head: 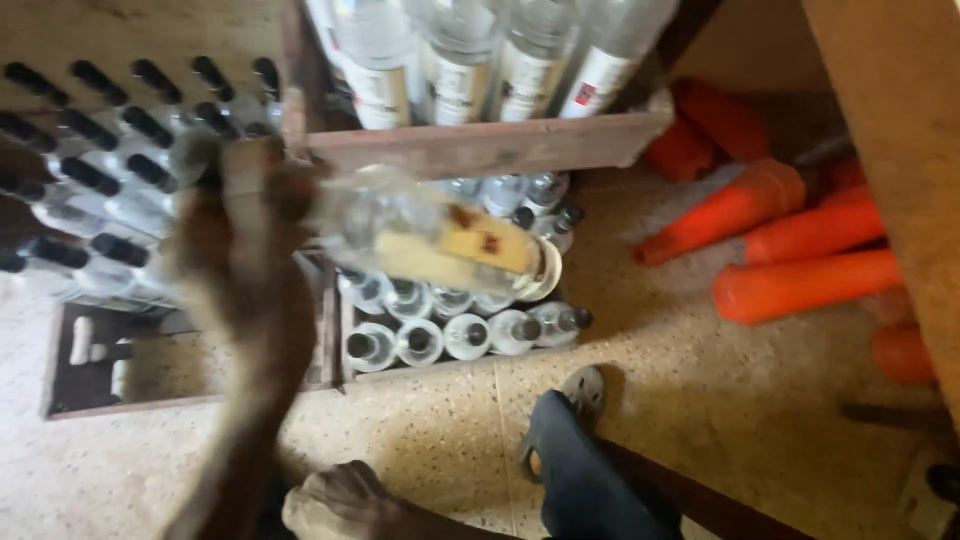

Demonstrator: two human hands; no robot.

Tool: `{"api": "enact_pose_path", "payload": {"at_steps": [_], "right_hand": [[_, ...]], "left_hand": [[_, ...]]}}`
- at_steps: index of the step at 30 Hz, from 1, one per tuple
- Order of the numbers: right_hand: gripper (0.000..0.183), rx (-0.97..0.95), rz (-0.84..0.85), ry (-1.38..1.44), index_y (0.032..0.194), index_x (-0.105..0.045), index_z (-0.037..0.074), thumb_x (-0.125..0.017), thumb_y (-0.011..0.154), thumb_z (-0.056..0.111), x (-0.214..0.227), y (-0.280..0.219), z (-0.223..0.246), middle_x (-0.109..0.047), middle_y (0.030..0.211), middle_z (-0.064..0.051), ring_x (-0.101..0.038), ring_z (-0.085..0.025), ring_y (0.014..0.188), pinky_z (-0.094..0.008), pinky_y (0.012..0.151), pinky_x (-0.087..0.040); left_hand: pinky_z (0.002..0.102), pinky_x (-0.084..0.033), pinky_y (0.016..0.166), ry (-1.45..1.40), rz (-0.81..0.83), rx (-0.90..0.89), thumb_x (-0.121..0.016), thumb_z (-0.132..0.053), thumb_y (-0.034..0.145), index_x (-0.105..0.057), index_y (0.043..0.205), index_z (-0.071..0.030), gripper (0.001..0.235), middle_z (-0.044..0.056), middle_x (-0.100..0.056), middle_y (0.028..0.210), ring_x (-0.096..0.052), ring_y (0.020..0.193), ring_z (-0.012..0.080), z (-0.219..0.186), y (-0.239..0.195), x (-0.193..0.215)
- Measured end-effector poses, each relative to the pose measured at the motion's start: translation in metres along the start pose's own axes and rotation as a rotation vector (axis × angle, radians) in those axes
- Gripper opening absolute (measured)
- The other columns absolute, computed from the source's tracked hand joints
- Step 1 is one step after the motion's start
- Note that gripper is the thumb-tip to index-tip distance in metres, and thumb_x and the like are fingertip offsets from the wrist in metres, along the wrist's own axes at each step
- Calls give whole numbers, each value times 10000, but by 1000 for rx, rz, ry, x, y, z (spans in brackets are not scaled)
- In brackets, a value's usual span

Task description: Organizing glass bottles by moving them from one crate to another.

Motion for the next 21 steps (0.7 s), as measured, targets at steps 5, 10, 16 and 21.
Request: {"api": "enact_pose_path", "payload": {"at_steps": [5,10,16,21], "right_hand": [[330,2,0,-31,966,-774,22,-586,871,275,58,-2,-7,-773,981,-207,-744,-426,910,-492,805,-579],[106,7,-145,-87,880,-697,158,-651,820,232,23,35,-37,-742,867,-115,-731,-367,809,-481,671,-587],[328,-204,-17,187,1143,-677,87,-503,878,173,69,36,-56,-686,1166,-180,-667,-323,1038,-403,874,-541],[376,-213,-30,1141,1309,-559,103,-380,1124,376,10,91,-166,-743,839,-127,-725,-180,637,-230,449,-489]], "left_hand": [[244,-726,567,180,-783,518,-695,-634,719,-496,1049,-128,637,21,-688,955,-762,730,74,19,1,127],[311,-622,511,108,-889,566,-755,-475,826,-541,1093,-165,462,24,-707,897,-712,721,103,86,-9,214],[273,-541,550,191,-942,758,-721,-594,807,-496,1277,-115,707,37,-598,1124,-649,843,114,87,-5,230],[360,-493,746,381,-813,788,-597,-486,904,-769,884,-94,429,106,-668,931,-607,841,214,96,17,245]]}}
Point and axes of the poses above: each hand's wrist, its own y-axis towards the middle knuckle, its own x-axis out of the back of the hand, z = x × y, the point moved 6 cm from there along y, towards the middle knuckle
